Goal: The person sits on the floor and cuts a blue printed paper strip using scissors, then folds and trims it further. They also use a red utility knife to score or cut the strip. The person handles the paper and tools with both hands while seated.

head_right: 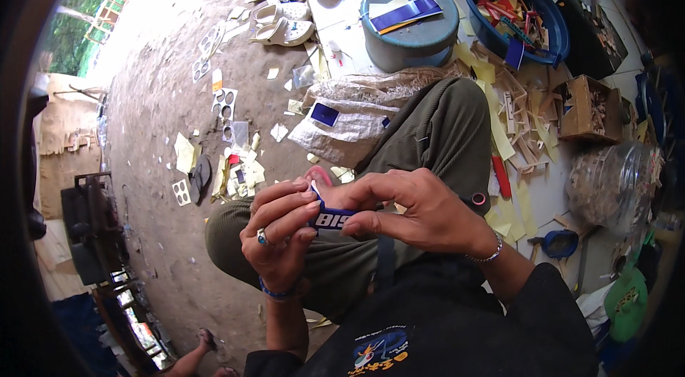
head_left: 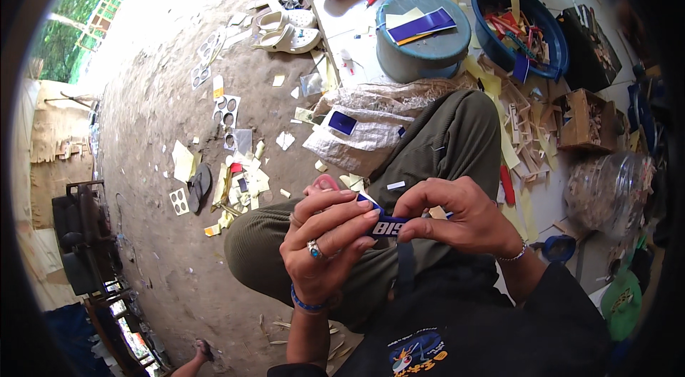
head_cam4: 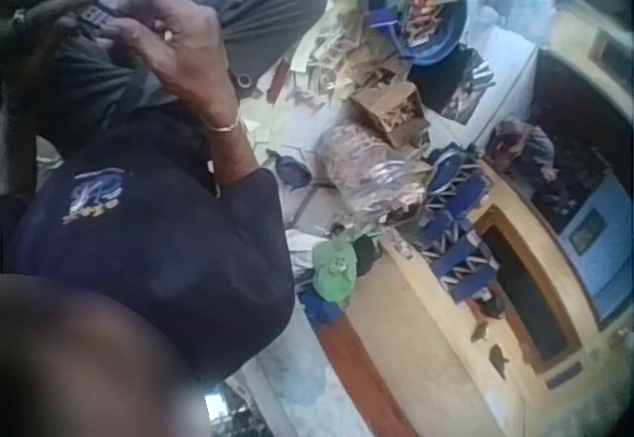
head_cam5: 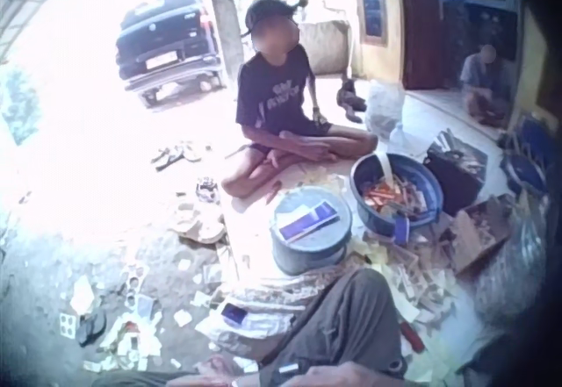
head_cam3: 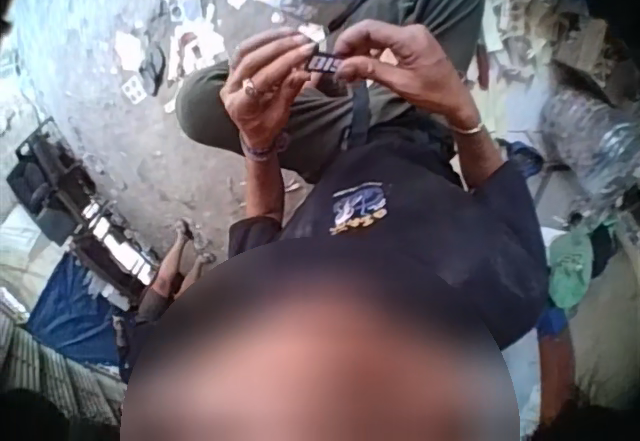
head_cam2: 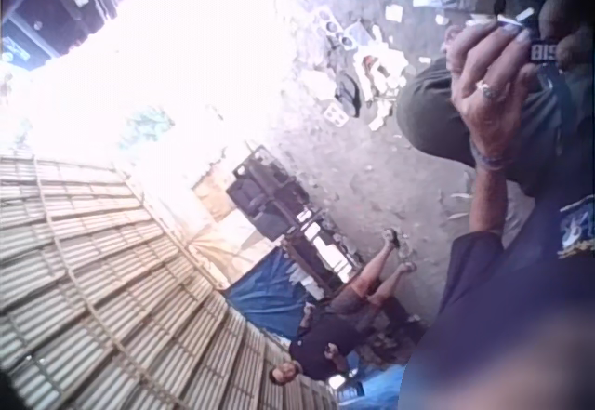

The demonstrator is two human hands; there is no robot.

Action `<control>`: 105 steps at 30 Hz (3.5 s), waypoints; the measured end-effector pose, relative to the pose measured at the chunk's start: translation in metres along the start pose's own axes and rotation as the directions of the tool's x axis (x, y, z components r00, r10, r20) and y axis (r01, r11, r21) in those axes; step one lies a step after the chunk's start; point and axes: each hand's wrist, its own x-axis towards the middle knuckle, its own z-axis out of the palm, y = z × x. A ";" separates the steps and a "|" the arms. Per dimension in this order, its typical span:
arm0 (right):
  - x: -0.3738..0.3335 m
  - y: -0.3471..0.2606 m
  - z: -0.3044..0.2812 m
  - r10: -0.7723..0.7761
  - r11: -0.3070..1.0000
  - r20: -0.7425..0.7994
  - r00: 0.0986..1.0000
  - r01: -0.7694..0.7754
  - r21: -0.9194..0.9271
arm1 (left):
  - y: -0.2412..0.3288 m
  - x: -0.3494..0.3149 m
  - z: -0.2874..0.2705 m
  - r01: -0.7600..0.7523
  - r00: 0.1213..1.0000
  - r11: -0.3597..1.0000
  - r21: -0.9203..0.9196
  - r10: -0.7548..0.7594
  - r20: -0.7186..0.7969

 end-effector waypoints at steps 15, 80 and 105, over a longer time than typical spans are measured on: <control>0.000 0.002 -0.008 -0.123 0.976 0.112 0.986 0.140 -0.167 | 0.003 0.000 -0.014 0.088 0.986 0.992 -0.085 -0.075 0.147; 0.010 0.004 -0.035 -0.311 0.757 0.347 0.885 0.451 -0.472 | 0.001 -0.003 -0.003 0.660 0.740 0.555 -0.506 -0.365 0.565; -0.185 0.259 -0.124 0.434 0.208 -0.640 0.633 -0.762 -0.613 | -0.010 -0.006 0.014 0.668 0.742 0.535 -0.518 -0.529 0.411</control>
